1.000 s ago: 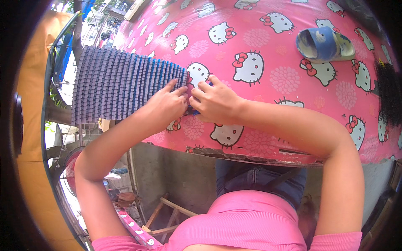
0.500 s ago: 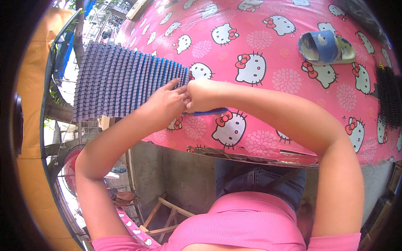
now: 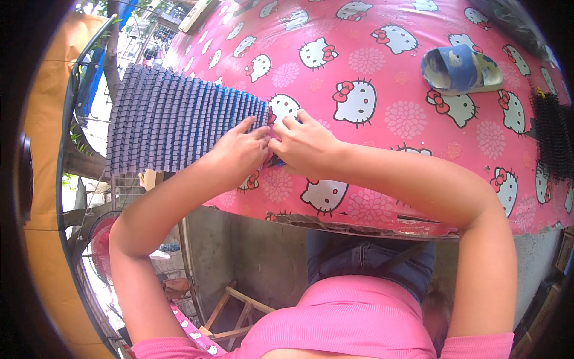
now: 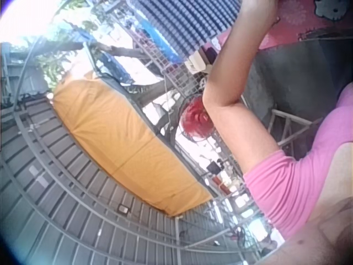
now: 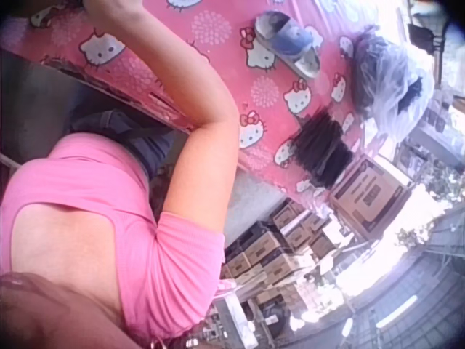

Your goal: The person uses a blue tool to trim the ends of plastic coils on a stack of notebooks and gathers the resulting scraps by hand.

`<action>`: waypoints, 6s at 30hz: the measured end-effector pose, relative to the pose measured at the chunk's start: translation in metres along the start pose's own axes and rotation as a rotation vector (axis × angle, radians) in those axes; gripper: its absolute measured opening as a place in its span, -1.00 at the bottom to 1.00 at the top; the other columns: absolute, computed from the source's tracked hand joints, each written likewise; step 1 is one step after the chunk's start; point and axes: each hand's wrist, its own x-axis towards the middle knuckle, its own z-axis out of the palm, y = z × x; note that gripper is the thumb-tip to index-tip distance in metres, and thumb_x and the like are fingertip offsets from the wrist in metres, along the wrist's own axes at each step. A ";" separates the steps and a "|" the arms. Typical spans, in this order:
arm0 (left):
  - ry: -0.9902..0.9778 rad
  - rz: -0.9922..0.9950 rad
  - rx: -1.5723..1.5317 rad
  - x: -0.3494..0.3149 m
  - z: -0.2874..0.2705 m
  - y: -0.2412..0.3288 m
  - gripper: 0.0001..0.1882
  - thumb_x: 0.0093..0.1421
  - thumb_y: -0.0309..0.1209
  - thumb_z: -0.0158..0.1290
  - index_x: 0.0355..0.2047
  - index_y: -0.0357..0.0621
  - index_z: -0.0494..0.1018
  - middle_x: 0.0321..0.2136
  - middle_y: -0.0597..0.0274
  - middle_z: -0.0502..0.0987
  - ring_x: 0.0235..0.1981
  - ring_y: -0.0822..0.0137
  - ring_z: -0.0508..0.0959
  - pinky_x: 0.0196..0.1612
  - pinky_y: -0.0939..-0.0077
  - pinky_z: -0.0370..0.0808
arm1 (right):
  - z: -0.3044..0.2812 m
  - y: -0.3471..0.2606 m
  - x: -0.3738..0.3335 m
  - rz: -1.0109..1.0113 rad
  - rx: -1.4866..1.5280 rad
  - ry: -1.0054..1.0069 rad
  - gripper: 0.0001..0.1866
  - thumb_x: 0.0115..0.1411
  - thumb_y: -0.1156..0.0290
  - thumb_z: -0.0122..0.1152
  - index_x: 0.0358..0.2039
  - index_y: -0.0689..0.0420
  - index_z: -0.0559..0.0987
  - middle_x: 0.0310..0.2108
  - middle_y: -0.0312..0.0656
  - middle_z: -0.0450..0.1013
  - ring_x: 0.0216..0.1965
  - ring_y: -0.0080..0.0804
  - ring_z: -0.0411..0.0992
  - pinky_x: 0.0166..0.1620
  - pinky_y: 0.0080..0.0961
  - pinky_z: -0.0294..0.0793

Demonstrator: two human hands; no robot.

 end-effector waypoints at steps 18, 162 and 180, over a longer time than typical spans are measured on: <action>0.009 0.045 -0.776 -0.084 0.025 0.070 -0.59 0.12 -0.11 0.07 -0.28 -0.26 0.53 -0.28 -0.02 0.59 -0.12 0.05 0.56 -0.06 0.15 0.44 | -0.050 -0.001 -0.006 0.304 -0.014 -0.270 -0.57 -0.02 0.06 0.34 -0.31 0.15 0.56 -0.29 -0.08 0.44 -0.18 -0.15 0.43 -0.14 -0.19 0.40; 1.143 -1.104 -1.750 0.021 0.127 0.073 -0.55 -0.28 -0.47 0.39 -0.32 -0.27 0.51 -0.39 0.12 0.61 -0.36 0.33 0.61 -0.28 0.41 0.52 | -0.076 0.061 -0.111 0.680 0.390 0.334 -0.62 0.23 0.24 0.05 -0.08 0.26 0.37 -0.24 0.01 0.31 -0.21 -0.09 0.30 -0.07 -0.29 0.29; 2.019 -1.085 -1.879 -0.104 0.029 0.037 -0.45 0.06 -0.34 0.28 0.01 -0.24 0.33 -0.20 0.22 0.43 -0.26 0.45 0.43 -0.20 0.55 0.42 | -0.167 0.013 -0.015 0.322 0.143 0.233 -0.56 0.20 0.11 0.14 -0.05 0.16 0.44 -0.21 -0.04 0.34 -0.14 -0.05 0.34 -0.08 -0.20 0.30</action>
